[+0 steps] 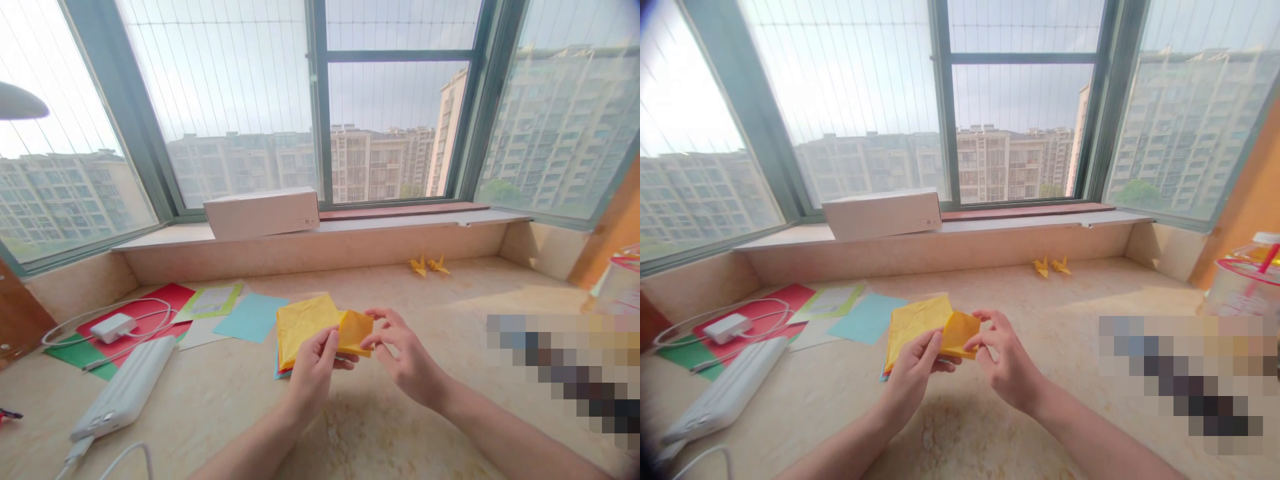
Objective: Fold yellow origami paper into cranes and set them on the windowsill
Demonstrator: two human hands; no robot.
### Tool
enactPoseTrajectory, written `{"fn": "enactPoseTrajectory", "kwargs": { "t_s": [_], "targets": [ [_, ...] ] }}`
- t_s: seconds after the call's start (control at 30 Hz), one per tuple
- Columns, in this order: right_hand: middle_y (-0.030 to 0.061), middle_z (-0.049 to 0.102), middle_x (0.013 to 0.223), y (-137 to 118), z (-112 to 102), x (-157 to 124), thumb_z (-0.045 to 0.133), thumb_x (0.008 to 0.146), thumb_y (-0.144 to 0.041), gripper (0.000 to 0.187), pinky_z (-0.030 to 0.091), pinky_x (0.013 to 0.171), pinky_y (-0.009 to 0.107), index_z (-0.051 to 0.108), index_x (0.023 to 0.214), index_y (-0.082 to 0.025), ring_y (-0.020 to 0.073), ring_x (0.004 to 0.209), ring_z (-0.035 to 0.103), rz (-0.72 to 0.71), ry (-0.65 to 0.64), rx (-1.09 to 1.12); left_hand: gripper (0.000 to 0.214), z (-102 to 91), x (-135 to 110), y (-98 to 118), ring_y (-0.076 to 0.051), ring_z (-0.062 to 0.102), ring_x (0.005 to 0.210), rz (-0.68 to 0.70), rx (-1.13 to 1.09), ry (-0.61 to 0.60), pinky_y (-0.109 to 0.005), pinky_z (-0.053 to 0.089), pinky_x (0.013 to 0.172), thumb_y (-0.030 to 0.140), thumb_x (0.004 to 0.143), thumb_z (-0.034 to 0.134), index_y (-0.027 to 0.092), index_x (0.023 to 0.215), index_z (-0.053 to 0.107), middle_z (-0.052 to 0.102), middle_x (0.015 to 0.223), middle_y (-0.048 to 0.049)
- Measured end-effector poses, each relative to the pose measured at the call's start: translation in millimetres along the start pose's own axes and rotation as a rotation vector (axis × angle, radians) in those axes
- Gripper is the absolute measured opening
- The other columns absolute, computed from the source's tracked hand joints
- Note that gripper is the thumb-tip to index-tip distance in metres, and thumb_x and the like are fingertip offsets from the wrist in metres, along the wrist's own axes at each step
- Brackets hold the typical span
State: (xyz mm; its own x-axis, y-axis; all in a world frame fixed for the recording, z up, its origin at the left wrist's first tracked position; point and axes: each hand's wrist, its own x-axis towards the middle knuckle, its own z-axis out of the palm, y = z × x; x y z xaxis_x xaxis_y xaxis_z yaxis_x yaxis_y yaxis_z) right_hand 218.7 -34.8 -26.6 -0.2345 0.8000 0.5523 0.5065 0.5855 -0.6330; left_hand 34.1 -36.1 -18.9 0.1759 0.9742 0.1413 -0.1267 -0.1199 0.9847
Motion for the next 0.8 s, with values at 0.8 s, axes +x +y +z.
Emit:
{"fn": "enactPoseTrajectory", "kwargs": {
  "t_s": [0.8],
  "targets": [
    [0.0075,0.062,0.114,-14.7,-2.3,1.6,0.065,0.084,-0.024,0.021,0.045,0.098,0.040,0.062,0.104,-0.022,0.0229,0.110,0.058,-0.064,-0.004,0.242,0.047,4.4,-7.5,-2.1,-0.020,0.067,0.075,0.039,0.104,-0.111,-0.027,0.053,0.057,0.039,0.084,0.064,0.015,0.125,0.061,0.073,0.095,-0.0117]
  ]
}}
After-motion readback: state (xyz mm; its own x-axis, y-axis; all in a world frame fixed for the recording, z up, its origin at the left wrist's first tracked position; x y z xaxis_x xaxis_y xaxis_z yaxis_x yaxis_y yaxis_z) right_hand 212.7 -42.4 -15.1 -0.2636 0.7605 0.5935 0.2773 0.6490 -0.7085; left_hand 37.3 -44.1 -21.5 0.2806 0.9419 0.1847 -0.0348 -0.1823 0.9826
